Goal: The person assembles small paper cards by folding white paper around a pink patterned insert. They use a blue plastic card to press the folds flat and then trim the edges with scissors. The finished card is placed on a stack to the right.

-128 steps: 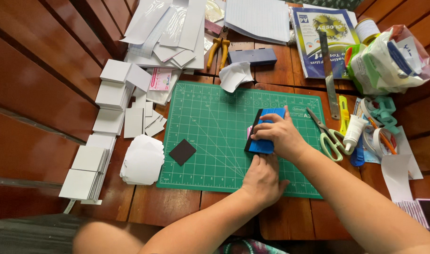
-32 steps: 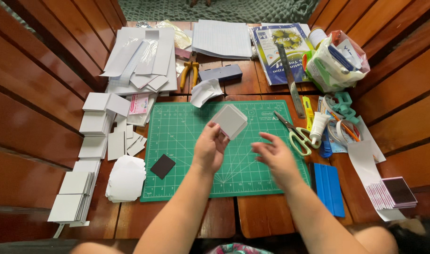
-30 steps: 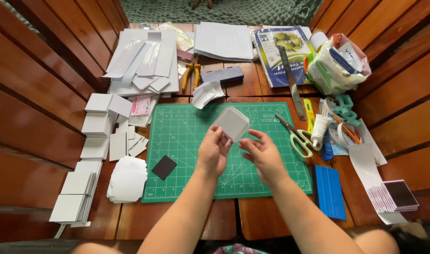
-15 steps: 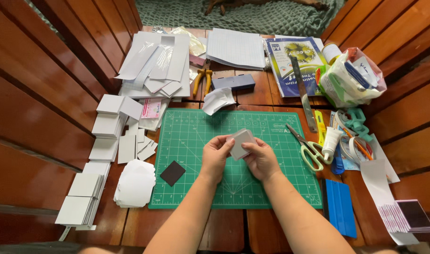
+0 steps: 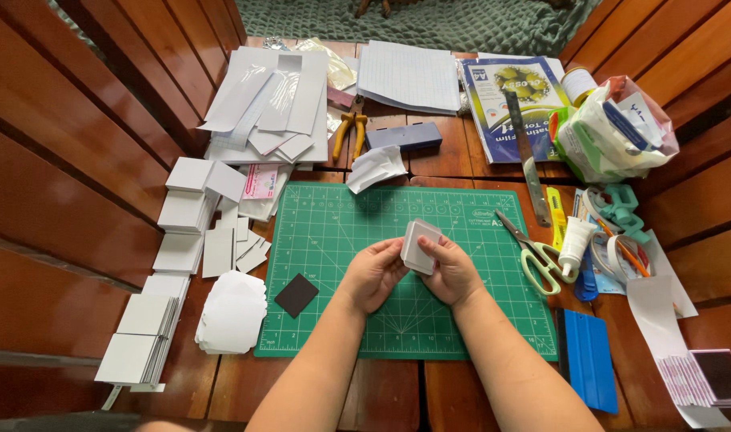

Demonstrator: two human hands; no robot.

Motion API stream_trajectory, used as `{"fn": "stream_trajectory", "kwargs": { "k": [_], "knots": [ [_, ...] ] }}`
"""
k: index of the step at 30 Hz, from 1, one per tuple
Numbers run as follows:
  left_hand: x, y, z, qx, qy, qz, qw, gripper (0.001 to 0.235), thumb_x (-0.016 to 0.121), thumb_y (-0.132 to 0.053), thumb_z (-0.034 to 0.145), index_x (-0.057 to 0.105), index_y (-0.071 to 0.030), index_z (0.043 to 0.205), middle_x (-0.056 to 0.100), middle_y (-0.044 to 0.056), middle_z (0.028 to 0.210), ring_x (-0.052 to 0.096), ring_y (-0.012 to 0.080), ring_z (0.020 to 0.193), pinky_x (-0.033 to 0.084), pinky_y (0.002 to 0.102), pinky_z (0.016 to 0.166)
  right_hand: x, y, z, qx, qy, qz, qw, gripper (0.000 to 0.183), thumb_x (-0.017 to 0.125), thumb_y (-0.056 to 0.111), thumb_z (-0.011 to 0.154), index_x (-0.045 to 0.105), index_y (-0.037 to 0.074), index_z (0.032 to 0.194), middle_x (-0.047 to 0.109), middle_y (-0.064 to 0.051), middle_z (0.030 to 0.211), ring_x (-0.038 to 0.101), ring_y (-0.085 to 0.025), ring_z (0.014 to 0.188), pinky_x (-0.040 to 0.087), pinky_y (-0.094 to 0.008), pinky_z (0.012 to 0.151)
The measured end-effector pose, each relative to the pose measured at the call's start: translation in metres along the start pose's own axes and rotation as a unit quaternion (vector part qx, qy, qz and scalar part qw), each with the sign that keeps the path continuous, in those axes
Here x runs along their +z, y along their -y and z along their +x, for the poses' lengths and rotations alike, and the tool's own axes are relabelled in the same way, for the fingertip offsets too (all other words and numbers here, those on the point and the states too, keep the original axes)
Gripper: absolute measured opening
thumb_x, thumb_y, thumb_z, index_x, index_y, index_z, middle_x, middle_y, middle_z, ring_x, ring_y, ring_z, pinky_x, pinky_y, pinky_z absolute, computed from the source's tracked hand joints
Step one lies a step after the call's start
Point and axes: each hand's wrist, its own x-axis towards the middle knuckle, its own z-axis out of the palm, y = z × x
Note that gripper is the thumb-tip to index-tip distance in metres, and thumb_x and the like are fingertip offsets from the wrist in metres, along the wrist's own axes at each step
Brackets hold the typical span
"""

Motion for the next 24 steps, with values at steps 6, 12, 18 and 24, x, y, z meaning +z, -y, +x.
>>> {"fn": "stream_trajectory", "kwargs": {
  "k": [6, 12, 18, 24],
  "knots": [
    [0.005, -0.005, -0.010, -0.047, 0.005, 0.016, 0.999, 0.028, 0.079, -0.012, 0.091, 0.073, 0.001, 0.115, 0.077, 0.017, 0.092, 0.077, 0.0218, 0.080, 0.066, 0.031, 0.073, -0.006, -0.002, -0.010, -0.001, 0.023, -0.017, 1.000, 0.015, 0.077, 0.001, 0.085, 0.074, 0.003, 0.099, 0.078, -0.017, 0.090, 0.077, -0.031, 0.083, 0.062, -0.043, 0.081],
    [0.015, -0.011, -0.021, -0.020, -0.014, 0.078, 0.997, 0.031, 0.084, -0.012, 0.086, 0.074, 0.004, 0.111, 0.078, 0.017, 0.095, 0.077, 0.0226, 0.081, 0.066, 0.036, 0.072, -0.011, -0.005, -0.009, -0.012, 0.038, -0.033, 0.999, 0.015, 0.078, -0.002, 0.083, 0.072, 0.003, 0.096, 0.078, -0.015, 0.087, 0.078, -0.031, 0.083, 0.063, -0.044, 0.080],
    [0.013, -0.016, -0.019, 0.039, -0.042, 0.163, 0.985, 0.029, 0.089, -0.012, 0.081, 0.077, 0.004, 0.102, 0.077, 0.016, 0.085, 0.076, 0.0215, 0.072, 0.067, 0.037, 0.068, -0.009, -0.005, -0.008, -0.026, 0.043, -0.043, 0.998, 0.015, 0.078, -0.005, 0.082, 0.071, 0.002, 0.093, 0.078, -0.016, 0.086, 0.078, -0.032, 0.083, 0.063, -0.045, 0.079],
    [0.014, -0.012, -0.016, 0.038, -0.050, 0.156, 0.986, 0.022, 0.087, -0.012, 0.082, 0.076, 0.004, 0.092, 0.075, 0.013, 0.072, 0.074, 0.0184, 0.057, 0.066, 0.030, 0.055, -0.007, -0.006, -0.014, -0.026, 0.058, -0.045, 0.997, 0.018, 0.078, -0.006, 0.081, 0.071, 0.001, 0.096, 0.077, -0.018, 0.086, 0.077, -0.036, 0.084, 0.063, -0.051, 0.080]
  ]
}}
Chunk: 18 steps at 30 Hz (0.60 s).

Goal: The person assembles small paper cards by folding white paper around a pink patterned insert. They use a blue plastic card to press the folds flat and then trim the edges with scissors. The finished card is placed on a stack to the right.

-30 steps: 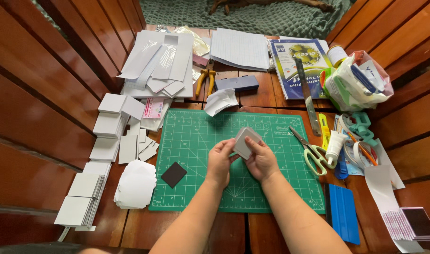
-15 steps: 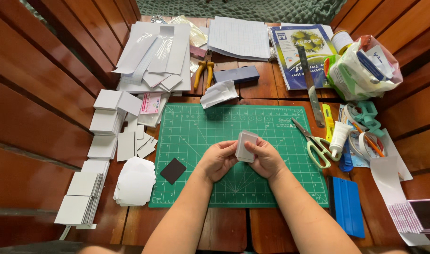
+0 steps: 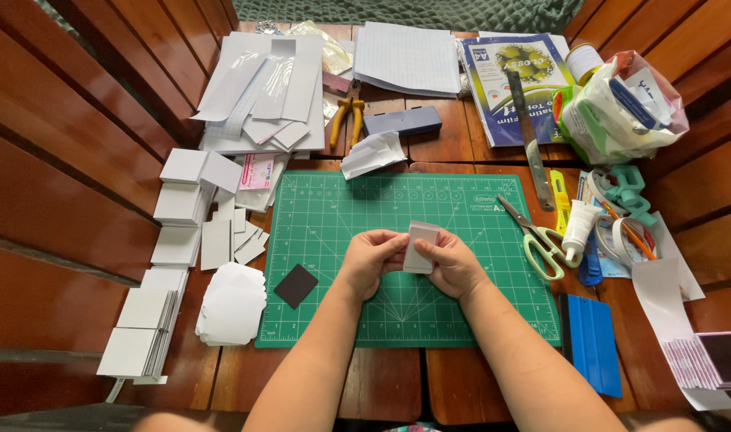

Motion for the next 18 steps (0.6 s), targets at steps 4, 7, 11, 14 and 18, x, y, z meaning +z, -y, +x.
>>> {"fn": "stream_trajectory", "kwargs": {
  "k": [4, 7, 11, 14, 18],
  "knots": [
    [-0.010, 0.014, 0.020, -0.007, -0.009, 0.012, 1.000, 0.026, 0.088, -0.020, 0.083, 0.074, 0.002, 0.084, 0.073, 0.013, 0.067, 0.071, 0.0179, 0.051, 0.064, 0.029, 0.048, 0.009, 0.005, -0.006, -0.001, 0.006, -0.003, 1.000, 0.019, 0.078, -0.007, 0.080, 0.071, 0.001, 0.096, 0.077, -0.018, 0.086, 0.077, -0.037, 0.085, 0.063, -0.053, 0.081],
    [-0.002, 0.010, 0.017, -0.020, -0.039, 0.028, 0.999, 0.031, 0.088, -0.025, 0.083, 0.070, 0.000, 0.075, 0.067, 0.009, 0.060, 0.067, 0.0148, 0.046, 0.061, 0.028, 0.042, 0.006, 0.003, -0.004, -0.002, 0.008, -0.009, 1.000, 0.019, 0.078, -0.007, 0.080, 0.071, 0.001, 0.096, 0.077, -0.016, 0.086, 0.077, -0.036, 0.085, 0.063, -0.052, 0.081],
    [0.000, 0.018, 0.019, -0.004, -0.058, 0.033, 0.998, 0.032, 0.088, -0.028, 0.084, 0.070, -0.004, 0.075, 0.064, 0.006, 0.060, 0.064, 0.0104, 0.048, 0.059, 0.024, 0.045, 0.008, 0.001, -0.003, -0.019, -0.010, -0.009, 1.000, 0.020, 0.078, -0.005, 0.081, 0.072, 0.002, 0.098, 0.078, -0.016, 0.088, 0.077, -0.034, 0.087, 0.062, -0.050, 0.083],
    [0.008, 0.010, 0.007, 0.001, -0.050, 0.033, 0.998, 0.027, 0.087, -0.026, 0.085, 0.073, -0.004, 0.081, 0.066, 0.005, 0.065, 0.064, 0.0091, 0.054, 0.061, 0.024, 0.053, 0.001, -0.003, -0.001, -0.030, -0.018, -0.001, 0.999, 0.020, 0.078, -0.004, 0.081, 0.072, 0.003, 0.099, 0.078, -0.015, 0.089, 0.077, -0.033, 0.088, 0.062, -0.049, 0.084],
    [0.004, 0.010, -0.005, 0.014, 0.000, -0.020, 1.000, 0.022, 0.084, -0.012, 0.086, 0.076, 0.000, 0.102, 0.076, 0.009, 0.083, 0.073, 0.0145, 0.072, 0.066, 0.032, 0.071, -0.014, -0.011, 0.008, -0.043, -0.030, 0.008, 0.999, 0.020, 0.077, -0.003, 0.083, 0.072, 0.003, 0.102, 0.077, -0.015, 0.091, 0.077, -0.033, 0.089, 0.062, -0.049, 0.086]
  ]
}}
